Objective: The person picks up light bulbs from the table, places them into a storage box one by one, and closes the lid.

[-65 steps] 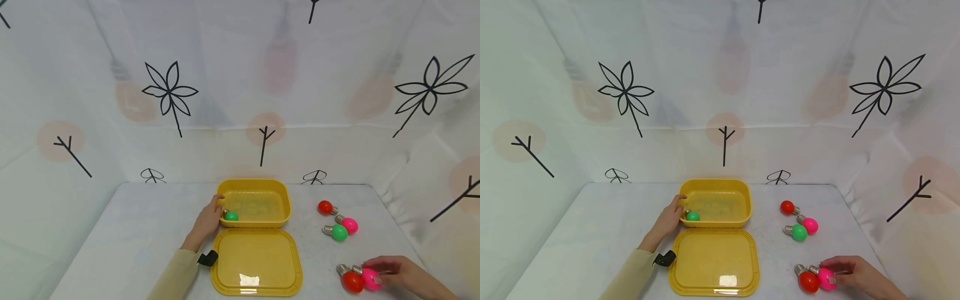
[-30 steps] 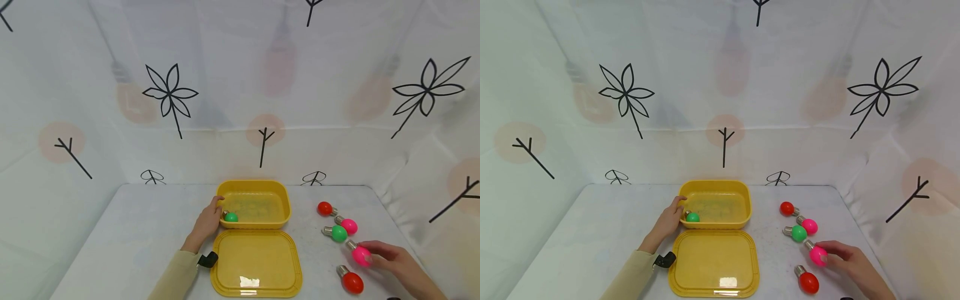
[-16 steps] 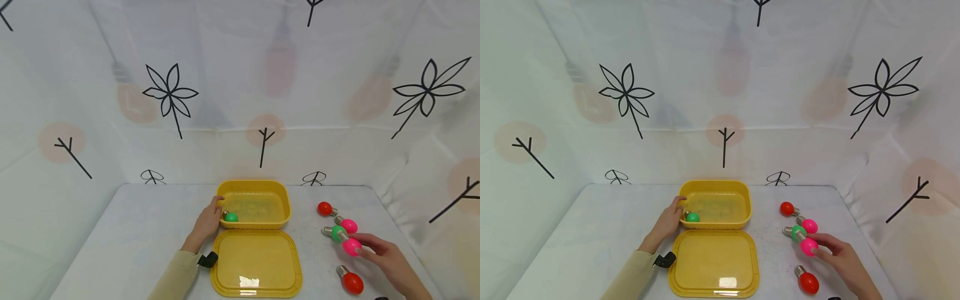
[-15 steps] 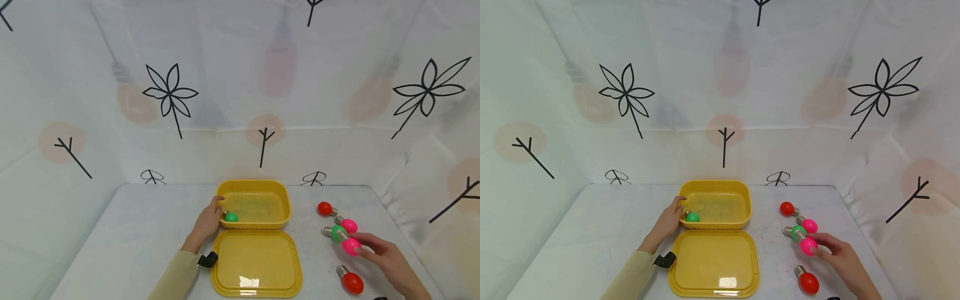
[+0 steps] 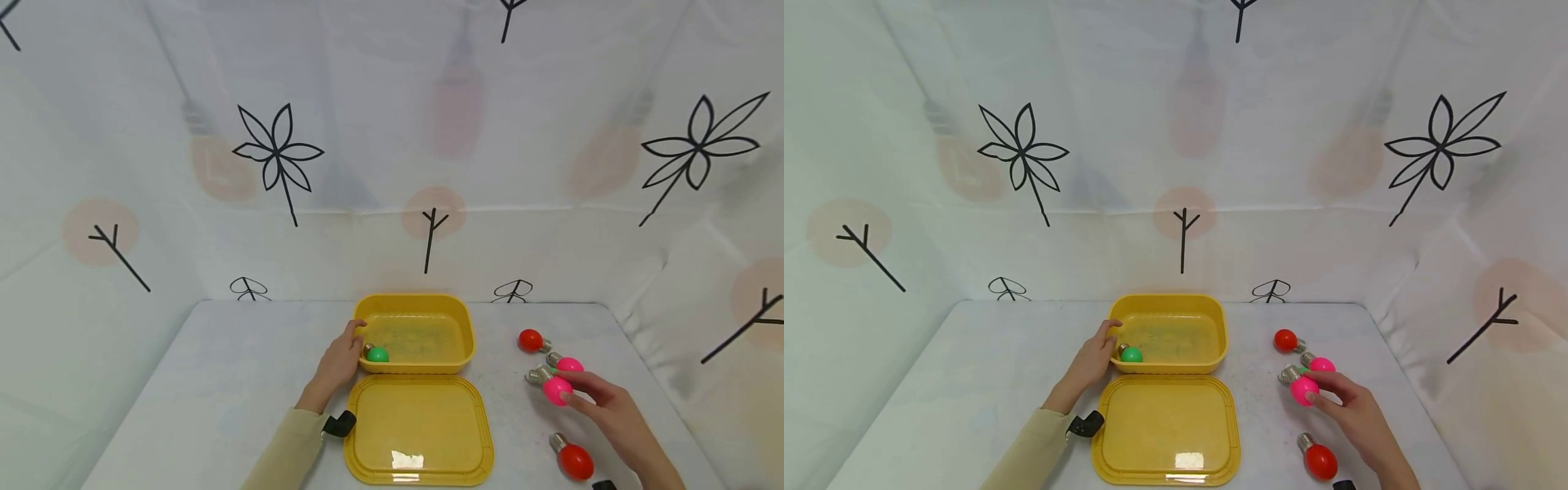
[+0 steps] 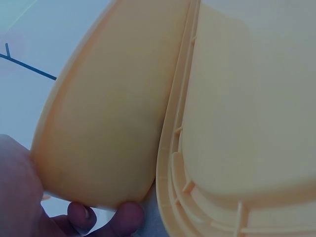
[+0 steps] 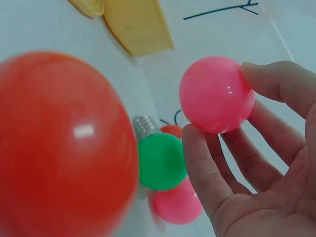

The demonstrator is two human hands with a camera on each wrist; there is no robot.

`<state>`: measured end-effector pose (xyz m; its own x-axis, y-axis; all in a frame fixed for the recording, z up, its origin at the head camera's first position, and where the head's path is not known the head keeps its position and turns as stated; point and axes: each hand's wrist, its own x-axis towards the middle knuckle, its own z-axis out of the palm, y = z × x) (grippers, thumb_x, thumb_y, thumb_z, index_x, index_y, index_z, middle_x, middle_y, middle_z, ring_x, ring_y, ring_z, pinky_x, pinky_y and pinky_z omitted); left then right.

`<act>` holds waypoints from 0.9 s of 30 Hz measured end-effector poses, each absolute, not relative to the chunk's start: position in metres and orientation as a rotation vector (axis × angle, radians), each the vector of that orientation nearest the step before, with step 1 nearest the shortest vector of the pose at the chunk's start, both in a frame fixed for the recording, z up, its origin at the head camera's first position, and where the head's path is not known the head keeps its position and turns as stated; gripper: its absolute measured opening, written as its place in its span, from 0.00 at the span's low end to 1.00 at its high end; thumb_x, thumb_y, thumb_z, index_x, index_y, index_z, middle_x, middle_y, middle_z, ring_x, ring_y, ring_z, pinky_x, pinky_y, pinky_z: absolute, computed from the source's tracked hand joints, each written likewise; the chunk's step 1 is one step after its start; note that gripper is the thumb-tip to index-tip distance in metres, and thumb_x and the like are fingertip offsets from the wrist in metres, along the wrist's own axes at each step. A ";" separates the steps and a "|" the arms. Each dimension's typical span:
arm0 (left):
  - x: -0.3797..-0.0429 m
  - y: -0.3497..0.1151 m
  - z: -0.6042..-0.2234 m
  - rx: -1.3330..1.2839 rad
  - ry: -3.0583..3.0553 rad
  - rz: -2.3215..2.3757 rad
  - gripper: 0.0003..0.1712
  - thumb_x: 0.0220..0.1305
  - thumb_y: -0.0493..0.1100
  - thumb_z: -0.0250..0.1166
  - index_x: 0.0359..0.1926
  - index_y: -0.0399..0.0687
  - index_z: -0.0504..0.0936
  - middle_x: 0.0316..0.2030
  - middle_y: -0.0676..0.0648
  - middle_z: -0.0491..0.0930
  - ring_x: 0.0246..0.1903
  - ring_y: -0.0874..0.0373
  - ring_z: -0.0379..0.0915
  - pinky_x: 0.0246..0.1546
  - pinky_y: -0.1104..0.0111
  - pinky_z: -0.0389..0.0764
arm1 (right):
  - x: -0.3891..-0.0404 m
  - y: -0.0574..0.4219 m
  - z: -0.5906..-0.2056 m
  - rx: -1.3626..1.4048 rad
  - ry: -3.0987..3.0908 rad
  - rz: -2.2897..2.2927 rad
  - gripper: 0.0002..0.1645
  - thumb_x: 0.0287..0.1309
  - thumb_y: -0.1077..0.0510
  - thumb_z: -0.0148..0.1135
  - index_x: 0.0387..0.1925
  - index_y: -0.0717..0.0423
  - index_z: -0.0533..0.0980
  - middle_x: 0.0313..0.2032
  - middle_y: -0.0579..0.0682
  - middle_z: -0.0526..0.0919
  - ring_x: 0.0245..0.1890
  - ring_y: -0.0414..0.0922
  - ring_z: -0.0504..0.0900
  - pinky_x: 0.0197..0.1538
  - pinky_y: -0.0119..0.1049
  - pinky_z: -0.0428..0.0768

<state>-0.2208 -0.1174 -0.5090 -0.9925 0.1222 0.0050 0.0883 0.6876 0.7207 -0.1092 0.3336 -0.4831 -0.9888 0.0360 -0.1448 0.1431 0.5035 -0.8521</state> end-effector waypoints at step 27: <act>-0.220 -0.116 -0.507 0.159 2.842 1.208 0.19 0.78 0.42 0.47 0.66 0.51 0.67 0.22 0.48 0.67 0.18 0.55 0.60 0.22 0.64 0.64 | -0.132 0.286 -0.481 0.070 2.696 -1.580 0.31 0.61 0.46 0.68 0.61 0.56 0.76 0.57 0.58 0.78 0.59 0.53 0.69 0.45 0.30 0.79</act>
